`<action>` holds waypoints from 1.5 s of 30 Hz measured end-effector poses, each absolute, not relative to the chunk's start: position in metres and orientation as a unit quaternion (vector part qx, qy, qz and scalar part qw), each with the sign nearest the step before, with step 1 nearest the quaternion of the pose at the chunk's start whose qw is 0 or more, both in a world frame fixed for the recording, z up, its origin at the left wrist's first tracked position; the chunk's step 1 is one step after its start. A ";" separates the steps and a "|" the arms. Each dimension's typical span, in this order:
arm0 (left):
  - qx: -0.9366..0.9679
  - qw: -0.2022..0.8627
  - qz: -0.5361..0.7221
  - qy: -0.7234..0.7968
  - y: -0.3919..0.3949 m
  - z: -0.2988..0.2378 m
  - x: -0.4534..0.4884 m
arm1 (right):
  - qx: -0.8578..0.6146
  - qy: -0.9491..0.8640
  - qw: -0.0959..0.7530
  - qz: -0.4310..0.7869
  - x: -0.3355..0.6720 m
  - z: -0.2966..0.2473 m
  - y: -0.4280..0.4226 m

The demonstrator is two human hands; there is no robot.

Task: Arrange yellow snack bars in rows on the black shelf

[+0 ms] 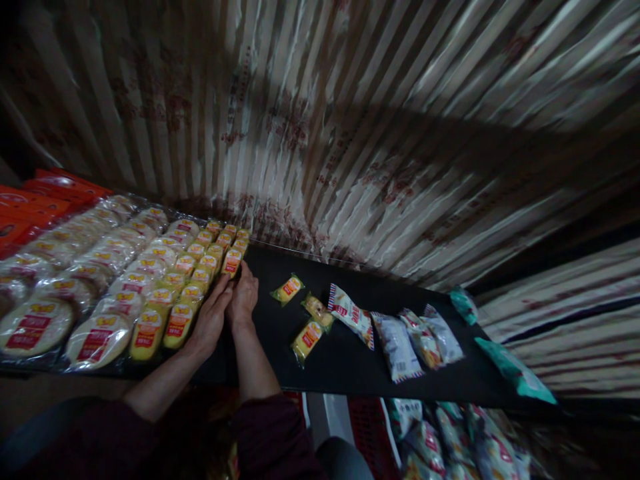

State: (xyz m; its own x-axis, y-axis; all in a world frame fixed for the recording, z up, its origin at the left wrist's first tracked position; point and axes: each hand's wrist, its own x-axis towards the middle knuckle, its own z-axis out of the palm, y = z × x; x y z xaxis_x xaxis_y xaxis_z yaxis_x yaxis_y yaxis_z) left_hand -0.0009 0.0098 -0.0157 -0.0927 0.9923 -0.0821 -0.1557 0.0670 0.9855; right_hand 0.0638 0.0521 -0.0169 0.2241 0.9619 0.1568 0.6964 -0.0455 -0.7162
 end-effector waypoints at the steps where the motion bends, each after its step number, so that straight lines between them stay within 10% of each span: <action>1: 0.417 0.531 0.542 0.501 0.010 -0.017 -0.001 | -0.698 -0.592 0.358 0.186 0.064 -0.018 0.052; 45: 0.505 0.434 0.553 0.501 -0.032 -0.029 0.004 | -0.643 -0.549 0.465 0.263 0.076 -0.024 -0.007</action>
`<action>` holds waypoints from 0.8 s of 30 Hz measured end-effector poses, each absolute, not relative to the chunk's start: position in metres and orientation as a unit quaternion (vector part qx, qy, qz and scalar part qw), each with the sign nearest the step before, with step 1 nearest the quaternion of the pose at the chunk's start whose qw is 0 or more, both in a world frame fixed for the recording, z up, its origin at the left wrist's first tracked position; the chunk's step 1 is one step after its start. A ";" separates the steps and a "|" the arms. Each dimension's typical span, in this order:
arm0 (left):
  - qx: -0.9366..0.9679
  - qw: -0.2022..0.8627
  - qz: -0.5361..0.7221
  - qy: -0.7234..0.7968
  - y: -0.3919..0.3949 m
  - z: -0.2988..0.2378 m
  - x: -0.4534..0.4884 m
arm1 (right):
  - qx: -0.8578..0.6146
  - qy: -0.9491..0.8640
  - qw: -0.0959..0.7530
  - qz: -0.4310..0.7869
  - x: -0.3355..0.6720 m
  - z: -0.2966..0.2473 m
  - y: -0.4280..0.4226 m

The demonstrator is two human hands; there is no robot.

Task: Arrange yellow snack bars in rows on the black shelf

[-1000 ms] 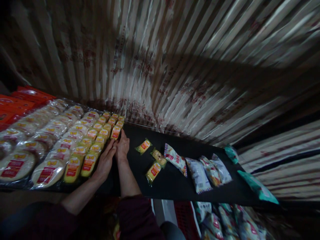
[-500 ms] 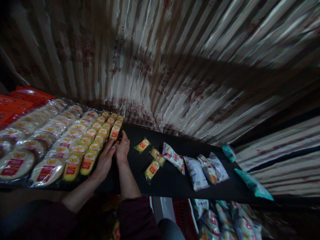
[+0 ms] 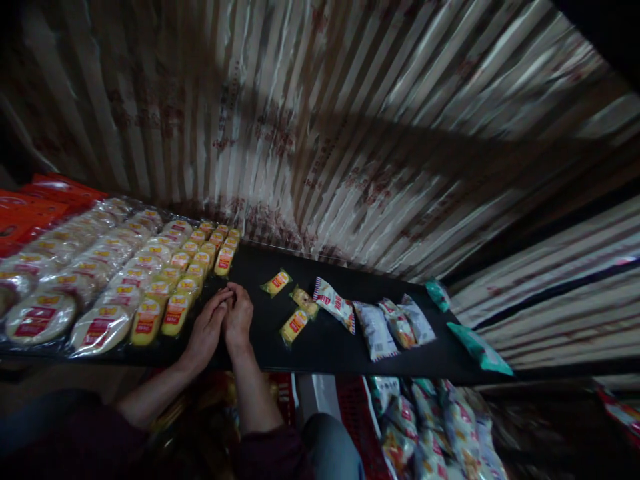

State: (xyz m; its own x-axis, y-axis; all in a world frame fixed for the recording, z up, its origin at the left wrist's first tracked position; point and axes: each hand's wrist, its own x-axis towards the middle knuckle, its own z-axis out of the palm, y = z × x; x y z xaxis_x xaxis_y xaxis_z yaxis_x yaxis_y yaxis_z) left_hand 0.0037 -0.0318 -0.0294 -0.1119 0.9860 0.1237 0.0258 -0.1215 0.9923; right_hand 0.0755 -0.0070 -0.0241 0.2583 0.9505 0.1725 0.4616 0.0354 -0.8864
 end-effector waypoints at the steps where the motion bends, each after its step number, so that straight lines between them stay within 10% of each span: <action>1: 0.514 0.434 0.548 0.496 -0.036 -0.029 0.003 | -0.639 -0.548 0.468 0.268 0.076 -0.024 -0.013; 24: 0.788 0.352 0.329 0.383 -0.146 -0.036 -0.046 | -0.668 -0.607 0.367 0.226 0.082 -0.040 -0.166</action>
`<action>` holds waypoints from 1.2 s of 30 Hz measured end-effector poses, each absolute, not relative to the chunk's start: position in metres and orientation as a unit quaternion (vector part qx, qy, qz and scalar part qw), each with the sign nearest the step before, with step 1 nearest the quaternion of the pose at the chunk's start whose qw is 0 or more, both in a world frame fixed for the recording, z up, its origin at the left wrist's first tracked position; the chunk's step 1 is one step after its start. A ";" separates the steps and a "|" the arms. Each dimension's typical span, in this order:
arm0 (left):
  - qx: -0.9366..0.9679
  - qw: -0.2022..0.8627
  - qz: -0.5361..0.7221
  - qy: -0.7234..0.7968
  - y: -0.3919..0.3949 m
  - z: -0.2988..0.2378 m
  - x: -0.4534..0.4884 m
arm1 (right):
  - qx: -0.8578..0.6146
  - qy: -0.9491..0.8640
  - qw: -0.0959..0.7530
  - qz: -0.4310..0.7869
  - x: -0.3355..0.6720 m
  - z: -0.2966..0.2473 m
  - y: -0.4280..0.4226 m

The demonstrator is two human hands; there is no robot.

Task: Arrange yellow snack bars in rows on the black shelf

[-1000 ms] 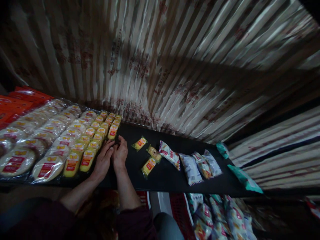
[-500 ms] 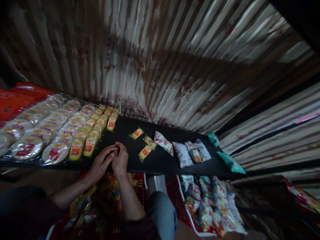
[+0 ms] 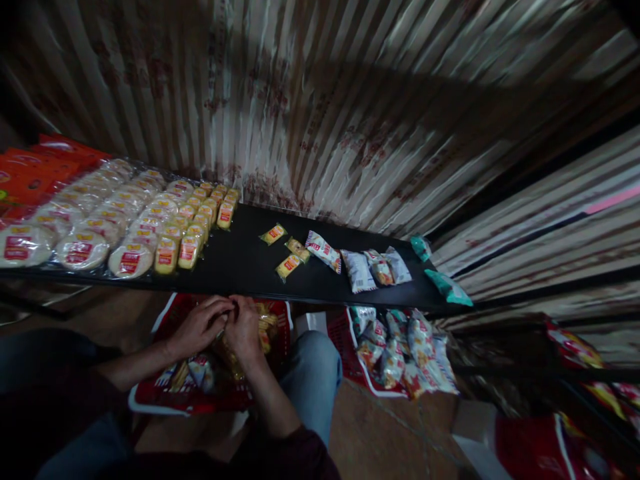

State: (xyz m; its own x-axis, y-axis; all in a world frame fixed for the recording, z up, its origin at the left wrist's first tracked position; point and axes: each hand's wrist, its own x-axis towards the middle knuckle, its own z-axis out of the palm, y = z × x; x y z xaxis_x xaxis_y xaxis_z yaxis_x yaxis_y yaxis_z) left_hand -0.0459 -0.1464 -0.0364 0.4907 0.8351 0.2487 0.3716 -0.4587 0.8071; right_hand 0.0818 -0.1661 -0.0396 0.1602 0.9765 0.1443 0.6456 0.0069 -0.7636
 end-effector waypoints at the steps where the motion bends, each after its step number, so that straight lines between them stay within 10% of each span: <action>1: 0.794 0.361 0.294 0.391 -0.149 -0.041 -0.045 | -0.670 -0.615 0.344 0.234 0.084 -0.046 -0.171; 16: 0.819 0.293 -0.030 0.493 -0.137 -0.089 -0.039 | -0.730 -0.601 0.242 0.220 0.109 -0.098 -0.179; 36: 0.787 0.412 0.071 0.453 -0.137 -0.081 -0.032 | -0.715 -0.551 0.274 0.332 0.115 -0.087 -0.173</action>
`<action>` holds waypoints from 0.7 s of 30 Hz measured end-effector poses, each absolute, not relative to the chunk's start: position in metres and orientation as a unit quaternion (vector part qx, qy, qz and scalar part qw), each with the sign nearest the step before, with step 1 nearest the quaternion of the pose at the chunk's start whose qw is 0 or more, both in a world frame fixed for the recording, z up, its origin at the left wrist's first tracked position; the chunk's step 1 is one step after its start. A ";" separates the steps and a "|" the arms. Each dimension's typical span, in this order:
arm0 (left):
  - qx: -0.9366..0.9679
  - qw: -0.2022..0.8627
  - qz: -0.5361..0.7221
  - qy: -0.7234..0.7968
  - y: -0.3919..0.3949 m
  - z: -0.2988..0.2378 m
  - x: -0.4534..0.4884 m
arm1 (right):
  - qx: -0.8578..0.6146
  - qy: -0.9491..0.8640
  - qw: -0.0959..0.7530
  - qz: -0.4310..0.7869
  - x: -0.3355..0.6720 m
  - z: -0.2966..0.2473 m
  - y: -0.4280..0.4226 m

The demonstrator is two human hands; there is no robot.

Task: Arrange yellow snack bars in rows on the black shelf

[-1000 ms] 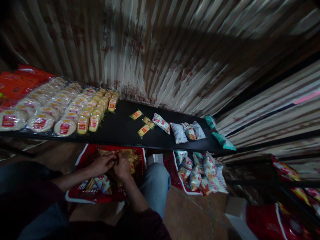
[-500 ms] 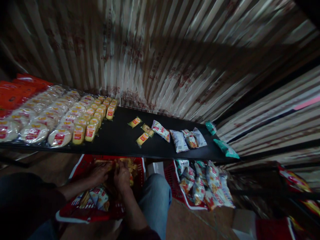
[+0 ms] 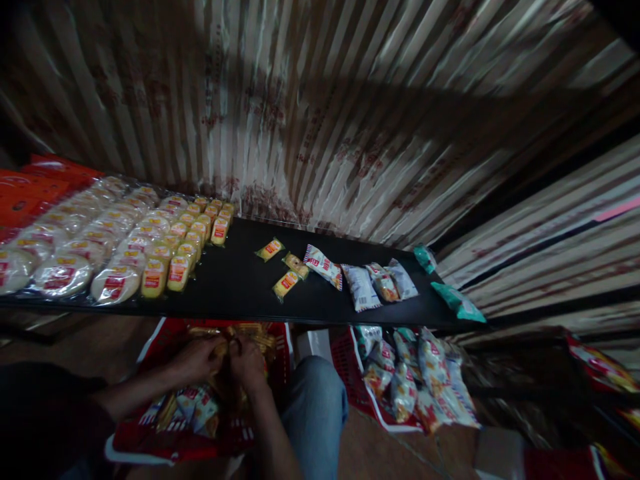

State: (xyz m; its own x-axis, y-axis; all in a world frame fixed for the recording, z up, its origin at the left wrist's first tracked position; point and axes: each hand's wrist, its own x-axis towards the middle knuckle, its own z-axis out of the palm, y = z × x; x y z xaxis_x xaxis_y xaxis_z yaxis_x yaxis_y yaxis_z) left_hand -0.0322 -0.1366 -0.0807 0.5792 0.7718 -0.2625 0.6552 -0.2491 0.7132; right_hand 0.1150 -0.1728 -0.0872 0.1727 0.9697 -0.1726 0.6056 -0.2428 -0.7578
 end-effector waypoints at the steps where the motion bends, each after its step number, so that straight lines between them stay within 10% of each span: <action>1: 0.779 0.423 0.084 0.455 -0.135 -0.077 -0.033 | -0.703 -0.548 0.281 0.355 0.117 -0.082 -0.173; 21: 0.559 0.713 0.231 0.355 -0.117 -0.022 -0.034 | -0.518 -0.419 0.452 0.593 0.134 -0.013 -0.182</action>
